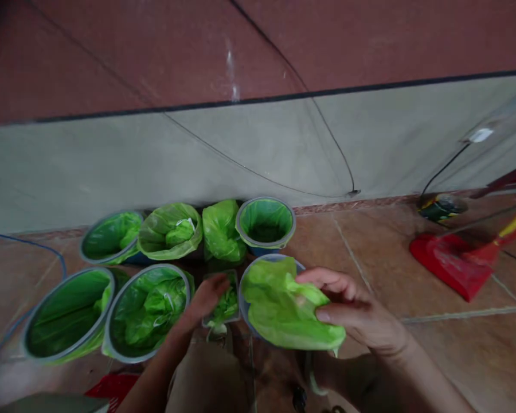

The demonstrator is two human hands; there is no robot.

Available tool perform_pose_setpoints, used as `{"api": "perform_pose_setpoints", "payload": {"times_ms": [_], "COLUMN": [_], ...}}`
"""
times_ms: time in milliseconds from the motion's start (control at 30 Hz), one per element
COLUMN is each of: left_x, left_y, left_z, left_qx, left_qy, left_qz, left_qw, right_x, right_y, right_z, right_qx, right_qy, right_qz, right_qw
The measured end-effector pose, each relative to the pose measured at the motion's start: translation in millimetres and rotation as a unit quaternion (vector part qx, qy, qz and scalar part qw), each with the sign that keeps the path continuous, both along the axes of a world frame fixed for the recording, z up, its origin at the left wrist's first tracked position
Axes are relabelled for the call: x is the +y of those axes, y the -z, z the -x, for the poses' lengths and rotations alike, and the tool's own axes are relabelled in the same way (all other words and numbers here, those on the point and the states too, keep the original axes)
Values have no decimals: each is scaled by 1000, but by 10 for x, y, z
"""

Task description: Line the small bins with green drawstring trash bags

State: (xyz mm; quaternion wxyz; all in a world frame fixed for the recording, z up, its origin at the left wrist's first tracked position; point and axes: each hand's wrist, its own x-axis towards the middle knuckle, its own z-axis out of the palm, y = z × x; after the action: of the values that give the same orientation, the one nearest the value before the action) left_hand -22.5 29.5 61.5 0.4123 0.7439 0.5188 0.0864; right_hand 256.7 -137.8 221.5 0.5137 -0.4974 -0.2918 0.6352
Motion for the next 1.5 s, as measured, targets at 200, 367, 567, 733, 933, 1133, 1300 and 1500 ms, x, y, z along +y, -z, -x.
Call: {"api": "perform_pose_setpoints", "payload": {"times_ms": [200,367,567,733,933,1133,1300,1500], "left_x": [-179,-562,-550,-421,-364,-559,-576,-426], "left_y": [-1512,-1585,-1303,-1291,-1295,-1576,-1849,-1723], "left_z": [-509,-1010,-966,-680,-640,-613,-507,-449], "left_qx": [-227,-106,126,190,38,-273,-341,-290], "left_qy": [218,263,169,81,-17,25,-15,-3], "left_qz": [6,-61,-211,-267,-146,188,237,91], "left_qw": [949,957,954,941,988,943,910,953], "right_x": [-27,-72,-109,-146,-161,-194,-224,-250], "right_y": [-10,-46,71,242,360,412,455,528], "right_z": [-12,-149,-418,-499,-542,-658,-727,-763], "right_qx": [-6,-29,-215,-494,-638,-640,-647,-655], "right_qy": [3,54,172,253,311,348,346,333], "right_qz": [-76,-130,-173,-126,-38,-26,-15,-4], "right_qw": [997,990,946,822,703,685,680,679]}}
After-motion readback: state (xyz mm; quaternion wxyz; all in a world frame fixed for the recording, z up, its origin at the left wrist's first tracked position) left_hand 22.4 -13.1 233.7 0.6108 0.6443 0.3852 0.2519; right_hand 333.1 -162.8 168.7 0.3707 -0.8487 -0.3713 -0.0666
